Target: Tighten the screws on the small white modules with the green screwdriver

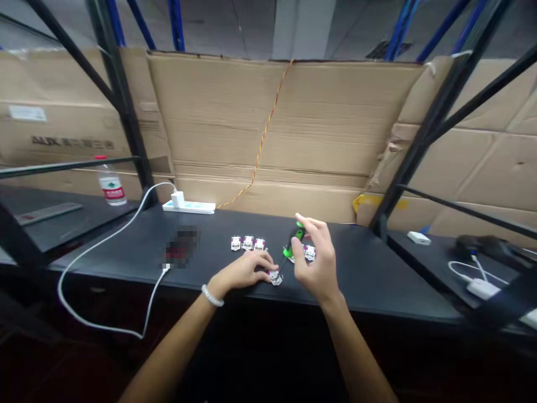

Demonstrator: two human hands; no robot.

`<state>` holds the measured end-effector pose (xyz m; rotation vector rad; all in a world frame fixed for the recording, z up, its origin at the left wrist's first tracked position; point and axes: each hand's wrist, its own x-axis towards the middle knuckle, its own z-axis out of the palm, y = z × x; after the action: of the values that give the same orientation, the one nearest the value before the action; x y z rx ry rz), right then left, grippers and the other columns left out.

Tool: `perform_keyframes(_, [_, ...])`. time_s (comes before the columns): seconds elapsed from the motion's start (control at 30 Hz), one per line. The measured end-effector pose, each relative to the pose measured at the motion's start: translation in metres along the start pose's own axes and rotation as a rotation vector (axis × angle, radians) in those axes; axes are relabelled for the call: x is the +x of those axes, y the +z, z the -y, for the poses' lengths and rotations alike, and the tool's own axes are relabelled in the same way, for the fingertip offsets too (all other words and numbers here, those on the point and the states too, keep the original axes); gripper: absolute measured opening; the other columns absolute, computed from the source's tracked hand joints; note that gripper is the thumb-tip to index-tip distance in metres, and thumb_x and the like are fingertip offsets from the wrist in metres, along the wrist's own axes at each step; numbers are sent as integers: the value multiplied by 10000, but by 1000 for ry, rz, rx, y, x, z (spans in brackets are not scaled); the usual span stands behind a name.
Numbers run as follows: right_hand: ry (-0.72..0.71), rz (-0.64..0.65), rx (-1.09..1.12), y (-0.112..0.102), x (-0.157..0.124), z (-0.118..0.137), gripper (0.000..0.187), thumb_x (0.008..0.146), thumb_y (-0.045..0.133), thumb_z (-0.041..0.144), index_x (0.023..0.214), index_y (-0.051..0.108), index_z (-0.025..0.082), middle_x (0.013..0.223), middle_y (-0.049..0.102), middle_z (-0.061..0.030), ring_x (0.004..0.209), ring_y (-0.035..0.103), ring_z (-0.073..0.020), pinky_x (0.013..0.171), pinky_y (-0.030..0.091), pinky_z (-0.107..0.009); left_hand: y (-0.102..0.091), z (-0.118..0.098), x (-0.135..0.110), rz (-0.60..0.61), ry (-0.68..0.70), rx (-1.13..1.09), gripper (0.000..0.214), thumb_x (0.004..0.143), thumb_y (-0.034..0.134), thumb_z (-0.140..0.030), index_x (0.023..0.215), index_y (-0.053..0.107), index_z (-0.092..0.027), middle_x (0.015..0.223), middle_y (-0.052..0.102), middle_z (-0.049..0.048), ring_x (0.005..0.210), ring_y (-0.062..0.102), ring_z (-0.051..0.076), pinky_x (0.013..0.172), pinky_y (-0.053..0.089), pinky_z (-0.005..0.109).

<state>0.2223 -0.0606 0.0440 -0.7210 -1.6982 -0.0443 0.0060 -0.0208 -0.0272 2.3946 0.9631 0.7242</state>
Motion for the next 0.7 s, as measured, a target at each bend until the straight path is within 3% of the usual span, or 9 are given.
perform_keyframes(0.13, [-23,21,23,-1,0,0,442,996,562,207,1433,612,245,1289,642,-139,1201,645,-295,1000,594,-507,0,0,0,-10,6,2,189,938,798,-251,1120,838,-223,1202,748,89,1131,688,256,1075,496,391])
perform_keyframes(0.27, [32,-43,-40,2,0,-1,398,952,712,298,1345,681,245,1157,573,-103,1012,653,-251,897,621,-455,1,0,0,5,8,3,188,930,804,-229,1115,837,-216,1217,745,89,1137,688,257,1081,492,396])
perform_keyframes(0.43, [11,22,11,-1,2,0,464,984,560,182,1441,609,239,1232,646,-130,1089,659,-271,923,606,-475,2,2,0,-4,2,11,202,934,802,-244,1133,834,-230,1218,747,83,1150,684,255,1084,489,396])
perform_keyframes(0.53, [-19,29,16,-2,2,2,454,976,575,194,1427,608,238,1260,658,-136,1155,652,-291,966,596,-499,2,3,1,0,8,-4,208,931,804,-249,1135,835,-224,1208,748,90,1126,689,253,1069,500,391])
perform_keyframes(0.7, [21,-53,-51,1,0,2,369,955,703,293,1321,681,250,1130,602,-103,980,649,-251,864,628,-463,1,3,0,-1,5,-8,197,935,796,-248,1127,837,-236,1213,744,78,1133,689,253,1075,502,389])
